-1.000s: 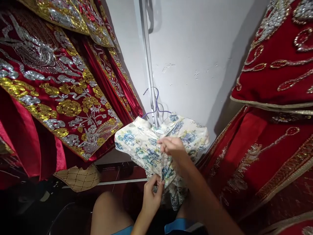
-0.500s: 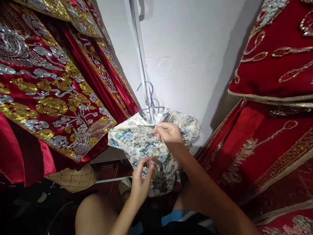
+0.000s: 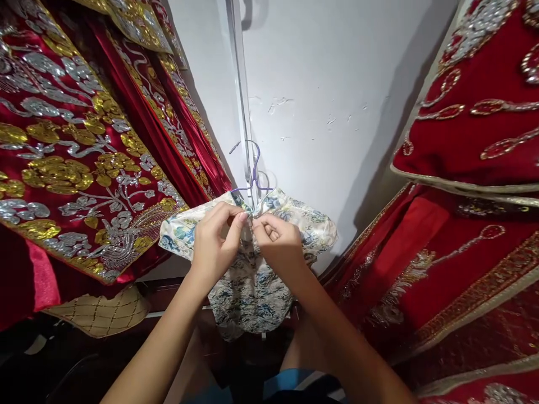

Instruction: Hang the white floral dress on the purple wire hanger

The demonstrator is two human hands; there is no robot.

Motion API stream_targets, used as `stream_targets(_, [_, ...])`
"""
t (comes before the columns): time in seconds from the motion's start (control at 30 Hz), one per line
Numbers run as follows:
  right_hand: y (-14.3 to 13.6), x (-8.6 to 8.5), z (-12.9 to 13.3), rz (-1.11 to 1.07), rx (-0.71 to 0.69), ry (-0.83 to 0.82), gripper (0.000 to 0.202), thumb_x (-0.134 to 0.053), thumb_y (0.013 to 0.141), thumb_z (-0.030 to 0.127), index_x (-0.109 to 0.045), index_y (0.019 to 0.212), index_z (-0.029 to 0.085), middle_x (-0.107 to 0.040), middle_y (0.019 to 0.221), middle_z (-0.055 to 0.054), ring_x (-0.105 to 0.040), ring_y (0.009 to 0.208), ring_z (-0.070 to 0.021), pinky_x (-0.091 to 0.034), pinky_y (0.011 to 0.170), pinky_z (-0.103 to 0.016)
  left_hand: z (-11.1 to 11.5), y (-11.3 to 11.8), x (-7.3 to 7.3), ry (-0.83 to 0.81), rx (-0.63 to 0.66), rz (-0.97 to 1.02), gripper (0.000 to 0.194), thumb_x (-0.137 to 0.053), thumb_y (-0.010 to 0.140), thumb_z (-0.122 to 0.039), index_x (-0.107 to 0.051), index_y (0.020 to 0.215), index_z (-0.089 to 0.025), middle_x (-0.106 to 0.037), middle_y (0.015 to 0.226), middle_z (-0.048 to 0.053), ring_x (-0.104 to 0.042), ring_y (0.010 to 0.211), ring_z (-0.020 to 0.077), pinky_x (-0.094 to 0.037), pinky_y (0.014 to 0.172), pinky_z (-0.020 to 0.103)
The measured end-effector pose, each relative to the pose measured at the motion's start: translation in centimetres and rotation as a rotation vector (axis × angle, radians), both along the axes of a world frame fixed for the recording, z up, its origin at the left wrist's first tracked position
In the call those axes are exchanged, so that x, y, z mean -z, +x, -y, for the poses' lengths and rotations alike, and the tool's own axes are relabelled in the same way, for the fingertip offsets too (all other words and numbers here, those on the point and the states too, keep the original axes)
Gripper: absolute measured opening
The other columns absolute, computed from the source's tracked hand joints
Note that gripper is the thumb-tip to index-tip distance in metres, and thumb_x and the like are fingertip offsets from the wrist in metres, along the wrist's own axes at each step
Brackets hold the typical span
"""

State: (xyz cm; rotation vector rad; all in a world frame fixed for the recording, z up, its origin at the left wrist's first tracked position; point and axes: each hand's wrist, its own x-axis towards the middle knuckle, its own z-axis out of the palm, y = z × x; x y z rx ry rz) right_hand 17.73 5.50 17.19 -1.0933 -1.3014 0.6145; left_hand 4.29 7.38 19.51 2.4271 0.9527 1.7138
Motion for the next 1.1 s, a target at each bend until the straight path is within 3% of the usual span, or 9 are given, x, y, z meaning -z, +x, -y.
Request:
stream_targets(0.17, [-0.5, 3.9, 0.1, 0.097, -0.041, -0.134, 0.018, -0.059, 0.076, 0.025, -0.064, 0.059, 0.02, -0.049, 0.052, 0.002, -0.039, 0.052, -0.0121, -0.029, 0.049, -0.026, -0.5, -2.4, -0.8, 0.019, -0.04, 0.252, 0.02, -0.055, 0.097, -0.026, -0.062, 0.082, -0.016, -0.061, 0.079, 0.001, -0.056, 0.076, 0.0134, -0.043, 0.075, 0.026])
stream_targets(0.33, [0.6, 6.3, 1.9, 0.083, -0.085, -0.174, 0.023, -0.057, 0.076, 0.027, -0.058, 0.055, 0.02, -0.043, 0.051, 0.003, -0.036, 0.052, -0.0123, -0.029, 0.05, -0.027, -1.8, -7.9, -0.2, -0.263, 0.093, 0.698, 0.019, -0.067, 0.09, -0.028, -0.064, 0.077, -0.014, -0.059, 0.071, -0.002, -0.053, 0.064, 0.0091, -0.045, 0.065, 0.02])
stream_targets(0.4, [0.7, 6.3, 2.8, 0.059, -0.084, -0.181, 0.023, -0.058, 0.075, 0.027, -0.057, 0.054, 0.019, -0.043, 0.051, 0.003, -0.037, 0.052, -0.0122, -0.028, 0.05, -0.026, -1.8, -9.9, 0.5, -0.443, 0.201, 0.961, 0.017, -0.067, 0.088, -0.02, -0.064, 0.074, -0.013, -0.061, 0.07, -0.001, -0.055, 0.062, 0.0083, -0.048, 0.065, 0.019])
stream_targets(0.5, [0.3, 6.2, 3.7, 0.039, -0.14, -0.186, 0.021, -0.058, 0.073, 0.027, -0.056, 0.053, 0.019, -0.043, 0.051, 0.002, -0.036, 0.052, -0.012, -0.028, 0.049, -0.026, -1.4, -11.5, 1.9, -0.733, 0.33, 1.385, 0.023, -0.047, 0.097, -0.012, -0.066, 0.084, -0.011, -0.066, 0.072, 0.003, -0.065, 0.068, 0.0111, -0.056, 0.076, 0.024])
stream_targets(0.67, [-1.0, 7.7, 5.3, -0.007, -0.227, -0.199, 0.019, -0.053, 0.072, 0.021, -0.057, 0.054, 0.019, -0.048, 0.053, 0.001, -0.042, 0.054, -0.0132, -0.03, 0.052, -0.026, -0.8, -10.2, 6.2, -0.941, 0.339, 1.761, 0.043, -0.024, 0.1, -0.004, -0.058, 0.126, -0.008, -0.075, 0.09, 0.012, -0.073, 0.077, 0.0138, -0.06, 0.071, 0.023])
stream_targets(0.77, [-1.5, 9.9, 6.4, -0.198, -0.184, -0.273, 0.022, -0.055, 0.074, 0.024, -0.056, 0.053, 0.019, -0.045, 0.051, 0.002, -0.038, 0.052, -0.0121, -0.027, 0.05, -0.026, 0.0, -7.9, 9.4, -0.973, 0.298, 1.787, 0.046, -0.025, 0.098, -0.003, -0.057, 0.13, -0.01, -0.075, 0.098, 0.013, -0.074, 0.084, 0.0137, -0.061, 0.076, 0.024])
stream_targets(0.87, [-1.4, 12.1, 7.4, -0.408, -0.074, -0.332, 0.026, -0.061, 0.076, 0.029, -0.054, 0.052, 0.019, -0.042, 0.05, 0.003, -0.035, 0.05, -0.0116, -0.025, 0.049, -0.026, 1.3, -5.8, 12.0, -0.997, 0.219, 1.705, 0.032, -0.04, 0.096, -0.008, -0.066, 0.115, -0.013, -0.075, 0.097, 0.012, -0.073, 0.092, 0.0161, -0.061, 0.085, 0.028])
stream_targets(1.0, [-1.0, 13.2, 8.1, -0.543, 0.009, -0.357, 0.026, -0.065, 0.074, 0.033, -0.057, 0.054, 0.019, -0.046, 0.051, 0.002, -0.036, 0.05, -0.0118, -0.025, 0.048, -0.027, 2.5, -5.0, 14.6, -1.015, 0.133, 1.462, 0.01, -0.068, 0.082, -0.019, -0.07, 0.09, -0.014, -0.074, 0.087, 0.007, -0.071, 0.086, 0.0172, -0.058, 0.084, 0.029])
stream_targets(1.1, [-1.0, 13.3, 8.1, -0.523, 0.011, -0.363, 0.027, -0.066, 0.072, 0.034, -0.056, 0.052, 0.019, -0.044, 0.051, 0.002, -0.036, 0.05, -0.012, -0.026, 0.049, -0.027, 3.0, -5.2, 15.6, -1.08, 0.114, 1.159, 0.026, -0.079, 0.073, -0.035, -0.071, 0.087, -0.014, -0.07, 0.078, 0.004, -0.067, 0.077, 0.0176, -0.054, 0.073, 0.026])
